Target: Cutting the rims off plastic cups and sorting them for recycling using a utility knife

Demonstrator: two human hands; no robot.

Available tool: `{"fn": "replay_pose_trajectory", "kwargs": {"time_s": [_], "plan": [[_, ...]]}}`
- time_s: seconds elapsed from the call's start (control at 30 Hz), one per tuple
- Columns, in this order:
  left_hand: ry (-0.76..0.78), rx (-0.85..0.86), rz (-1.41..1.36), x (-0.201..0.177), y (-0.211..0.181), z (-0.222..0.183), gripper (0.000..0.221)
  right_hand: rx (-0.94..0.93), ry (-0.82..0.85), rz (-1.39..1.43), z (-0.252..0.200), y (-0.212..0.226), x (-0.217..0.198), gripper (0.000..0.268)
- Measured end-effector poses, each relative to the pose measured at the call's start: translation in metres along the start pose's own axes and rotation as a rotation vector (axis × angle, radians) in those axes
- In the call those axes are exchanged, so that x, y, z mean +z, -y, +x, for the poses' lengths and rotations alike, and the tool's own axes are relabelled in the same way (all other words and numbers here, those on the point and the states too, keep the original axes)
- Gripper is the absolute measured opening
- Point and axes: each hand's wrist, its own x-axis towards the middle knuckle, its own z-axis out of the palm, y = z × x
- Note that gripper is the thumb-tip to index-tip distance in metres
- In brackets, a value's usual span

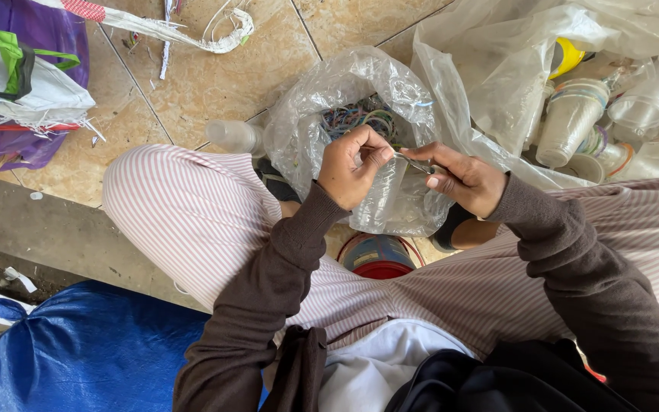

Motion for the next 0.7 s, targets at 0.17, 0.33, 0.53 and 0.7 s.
{"fn": "replay_pose_trajectory", "kwargs": {"time_s": [0.17,0.33,0.53,0.7], "plan": [[0.020,-0.024,-0.024,0.000,0.001,0.002,0.011,-0.047,0.087,0.079,0.001,-0.001,-0.007,0.044],[0.055,-0.055,-0.076,-0.003,-0.009,0.007,0.011,-0.097,0.159,0.222,0.004,0.006,-0.017,0.046],[0.062,-0.087,-0.100,-0.001,-0.009,0.006,0.010,-0.133,0.209,0.251,0.005,0.003,-0.019,0.048],[0.067,-0.101,-0.115,-0.002,-0.015,0.005,0.011,-0.132,0.233,0.265,0.005,0.004,-0.021,0.050]]}}
